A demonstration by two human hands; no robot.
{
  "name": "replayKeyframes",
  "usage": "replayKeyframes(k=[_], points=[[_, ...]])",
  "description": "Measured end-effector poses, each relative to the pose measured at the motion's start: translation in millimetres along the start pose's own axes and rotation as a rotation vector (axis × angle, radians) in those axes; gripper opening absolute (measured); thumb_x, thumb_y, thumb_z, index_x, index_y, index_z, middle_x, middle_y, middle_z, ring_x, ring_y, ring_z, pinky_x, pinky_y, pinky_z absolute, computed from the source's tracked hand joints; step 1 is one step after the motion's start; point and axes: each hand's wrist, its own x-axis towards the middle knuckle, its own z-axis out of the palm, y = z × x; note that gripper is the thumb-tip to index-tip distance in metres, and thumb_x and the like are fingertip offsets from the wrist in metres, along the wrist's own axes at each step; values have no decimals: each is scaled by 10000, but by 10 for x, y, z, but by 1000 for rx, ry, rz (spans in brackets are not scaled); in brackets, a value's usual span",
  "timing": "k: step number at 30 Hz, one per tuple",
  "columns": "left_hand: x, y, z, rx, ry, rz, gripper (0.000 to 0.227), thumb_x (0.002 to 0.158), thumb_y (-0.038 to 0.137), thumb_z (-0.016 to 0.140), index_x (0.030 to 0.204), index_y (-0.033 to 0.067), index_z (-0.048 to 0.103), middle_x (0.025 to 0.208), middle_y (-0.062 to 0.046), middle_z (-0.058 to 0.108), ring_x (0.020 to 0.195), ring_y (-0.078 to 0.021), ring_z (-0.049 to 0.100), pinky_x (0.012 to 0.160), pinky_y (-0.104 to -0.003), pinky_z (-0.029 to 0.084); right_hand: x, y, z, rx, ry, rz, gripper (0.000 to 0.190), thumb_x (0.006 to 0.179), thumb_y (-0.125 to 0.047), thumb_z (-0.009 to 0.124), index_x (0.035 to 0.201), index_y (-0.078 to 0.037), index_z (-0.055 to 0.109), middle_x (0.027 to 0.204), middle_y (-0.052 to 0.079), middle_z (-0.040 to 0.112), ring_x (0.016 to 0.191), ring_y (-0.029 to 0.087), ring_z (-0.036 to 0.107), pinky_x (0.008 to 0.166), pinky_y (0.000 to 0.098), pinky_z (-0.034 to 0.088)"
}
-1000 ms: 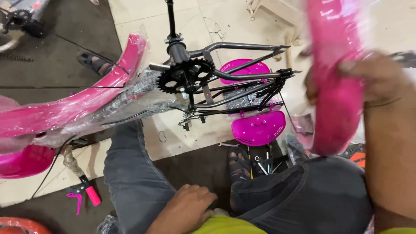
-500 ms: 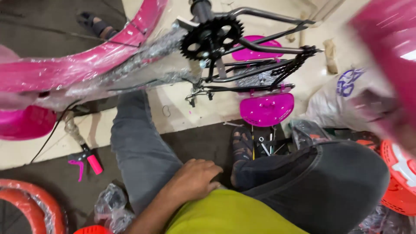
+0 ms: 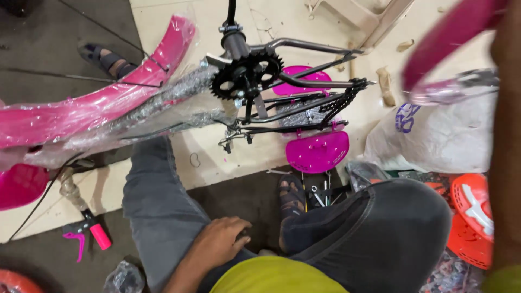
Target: The person sits on the floor assembling a pink bicycle, attaching and tightening the brake cable and caliper at the frame using a wrench, then using a screwdriver on a front fitting, and finally fitting a pink plastic fender onto the frame.
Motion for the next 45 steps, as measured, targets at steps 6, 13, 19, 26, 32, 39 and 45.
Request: replayKeyframes(k=[6,13,19,26,32,39,45], points=[[74,-102,-24,-5,-35,-69,311,850,247,765,1108,80,716,1083,-119,731,1056,-340,662,914,-458,502,44,-663,1154,-98,77,-398,301,1217,-106,510,1308,179,475,1239,303,589,1195,387,587,1064,497,469],[269,-221,-69,-89,-67,-158,331,869,257,747,1142,78,699,1081,-129,727,1060,-343,661,924,-447,505,-145,-1193,1701,192,-151,4,241,1184,-172,631,1242,61,612,1133,139,668,1002,233,653,918,367,539],[803,-166,-107,-109,126,-31,464,851,243,773,1261,71,641,1238,-172,656,1163,-384,609,978,-459,487,-324,-1493,2068,257,-342,123,253,1131,-185,659,1247,36,617,1174,157,696,1085,249,696,947,388,568],[2253,518,-387,-164,635,167,736,874,208,771,1480,-21,422,1417,-278,537,1336,-447,515,1137,-483,398,-330,-2060,2181,-82,-670,258,313,1009,-353,644,1038,-58,745,1002,171,766,976,305,733,926,462,546],[3135,511,-643,-315,703,-129,705,786,225,783,1391,26,480,1050,-183,688,1021,-373,667,886,-476,522,-580,-2019,2263,-174,-674,35,415,1045,-421,648,950,-29,743,974,215,725,939,404,693,853,501,527],[3254,-156,-424,-390,615,-212,269,872,317,750,891,49,731,739,-100,741,701,-248,755,662,-389,573,-351,-2141,2176,189,-818,180,519,957,-388,681,1282,10,609,978,198,727,876,299,705,755,409,552],[3091,-42,-563,-270,705,-130,270,872,336,726,947,80,769,846,-94,782,805,-215,774,707,-368,575,-233,-2173,2211,682,-663,14,488,1091,-306,596,1434,32,511,1197,134,673,1074,185,643,892,357,547]])
